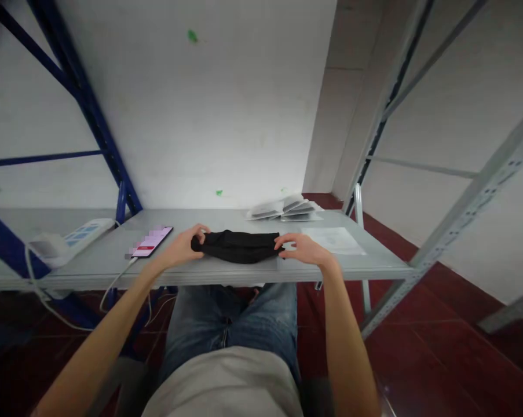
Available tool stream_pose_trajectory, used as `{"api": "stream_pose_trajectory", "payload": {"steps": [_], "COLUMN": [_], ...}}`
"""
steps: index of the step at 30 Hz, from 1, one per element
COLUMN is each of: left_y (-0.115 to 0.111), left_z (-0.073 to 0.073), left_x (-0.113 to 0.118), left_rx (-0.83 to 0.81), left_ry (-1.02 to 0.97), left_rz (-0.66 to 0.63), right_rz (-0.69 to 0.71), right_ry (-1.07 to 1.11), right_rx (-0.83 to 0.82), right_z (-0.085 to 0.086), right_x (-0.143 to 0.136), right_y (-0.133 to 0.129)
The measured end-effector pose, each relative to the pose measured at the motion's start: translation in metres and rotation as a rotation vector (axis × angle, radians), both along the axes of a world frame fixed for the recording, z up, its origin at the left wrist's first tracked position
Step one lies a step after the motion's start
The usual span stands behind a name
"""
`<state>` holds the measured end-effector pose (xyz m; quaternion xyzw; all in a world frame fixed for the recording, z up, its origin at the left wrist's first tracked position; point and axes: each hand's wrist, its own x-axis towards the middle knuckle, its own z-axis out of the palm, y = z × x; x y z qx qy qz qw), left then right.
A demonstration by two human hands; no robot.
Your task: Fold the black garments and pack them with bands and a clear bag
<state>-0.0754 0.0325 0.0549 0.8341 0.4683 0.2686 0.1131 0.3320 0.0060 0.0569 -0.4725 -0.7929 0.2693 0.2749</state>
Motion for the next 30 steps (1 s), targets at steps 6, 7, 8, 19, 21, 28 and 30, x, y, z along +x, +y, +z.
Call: {"api": "stream_pose_trajectory", "payload": {"steps": [6,7,8,19,21,28,30], "left_y": [-0.014,-0.01,-0.006,0.019,0.021,0.027,0.028], "left_z": [0.011,0.006,-0.001,-0.031,-0.028,-0.029,-0.028], "left_x": [-0.002,-0.001,-0.001,-0.021,-0.021,-0.017,-0.015], "left_rx": [-0.173,-0.128,-0.065,0.03,0.001,-0.032,-0.038], "left_ry": [0.085,0.088,0.095,0.215,0.197,0.168,0.149], "left_rz": [-0.06,-0.034,-0.002,0.136,0.125,0.244,0.293], "right_rz": [0.017,-0.021,-0.062,-0.341,-0.368,-0.401,-0.44], "right_ry": [-0.101,-0.131,-0.172,-0.476,-0.433,-0.366,-0.396], "right_rx": [-0.097,-0.07,-0.045,0.091,0.137,0.269,0.268], "right_z": [-0.006,-0.011,-0.015,-0.041,-0.041,-0.049,-0.052], "right_x": [-0.007,-0.01,-0.013,-0.003,-0.006,-0.049,-0.057], "right_y": [0.003,0.008,0.013,0.032,0.033,0.034,0.034]}}
